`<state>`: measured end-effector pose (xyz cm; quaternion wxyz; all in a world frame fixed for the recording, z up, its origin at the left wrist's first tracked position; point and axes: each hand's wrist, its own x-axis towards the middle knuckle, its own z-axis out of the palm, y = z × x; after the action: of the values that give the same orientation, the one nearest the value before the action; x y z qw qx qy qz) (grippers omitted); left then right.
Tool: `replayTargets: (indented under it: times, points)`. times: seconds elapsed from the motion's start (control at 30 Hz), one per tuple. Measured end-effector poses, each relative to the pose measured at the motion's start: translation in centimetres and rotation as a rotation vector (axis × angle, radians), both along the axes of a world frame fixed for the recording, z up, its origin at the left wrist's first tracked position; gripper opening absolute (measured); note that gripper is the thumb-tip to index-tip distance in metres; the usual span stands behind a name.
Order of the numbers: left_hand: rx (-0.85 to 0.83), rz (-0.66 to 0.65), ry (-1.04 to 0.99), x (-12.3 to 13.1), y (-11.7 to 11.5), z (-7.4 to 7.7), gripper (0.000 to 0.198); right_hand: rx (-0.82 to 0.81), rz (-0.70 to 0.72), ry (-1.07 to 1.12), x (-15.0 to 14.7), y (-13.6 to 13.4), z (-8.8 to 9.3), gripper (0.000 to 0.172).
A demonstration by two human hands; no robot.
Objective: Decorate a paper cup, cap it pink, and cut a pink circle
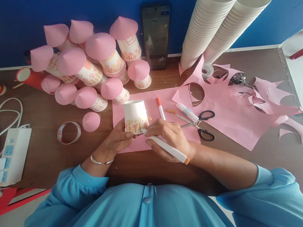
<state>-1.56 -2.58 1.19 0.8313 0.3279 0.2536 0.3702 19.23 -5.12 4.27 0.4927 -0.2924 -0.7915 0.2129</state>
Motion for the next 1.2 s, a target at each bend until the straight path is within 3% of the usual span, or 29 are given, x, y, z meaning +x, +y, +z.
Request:
replayTargets:
  times: [0.43, 1.2]
  points:
    - [0.040, -0.028, 0.036, 0.04, -0.04, -0.08, 0.048, -0.007, 0.011, 0.008, 0.00, -0.08, -0.15, 0.018]
    - [-0.044, 0.014, 0.025, -0.26, -0.06, -0.49, 0.045, -0.010, 0.019, 0.034, 0.29, -0.14, -0.44, 0.020]
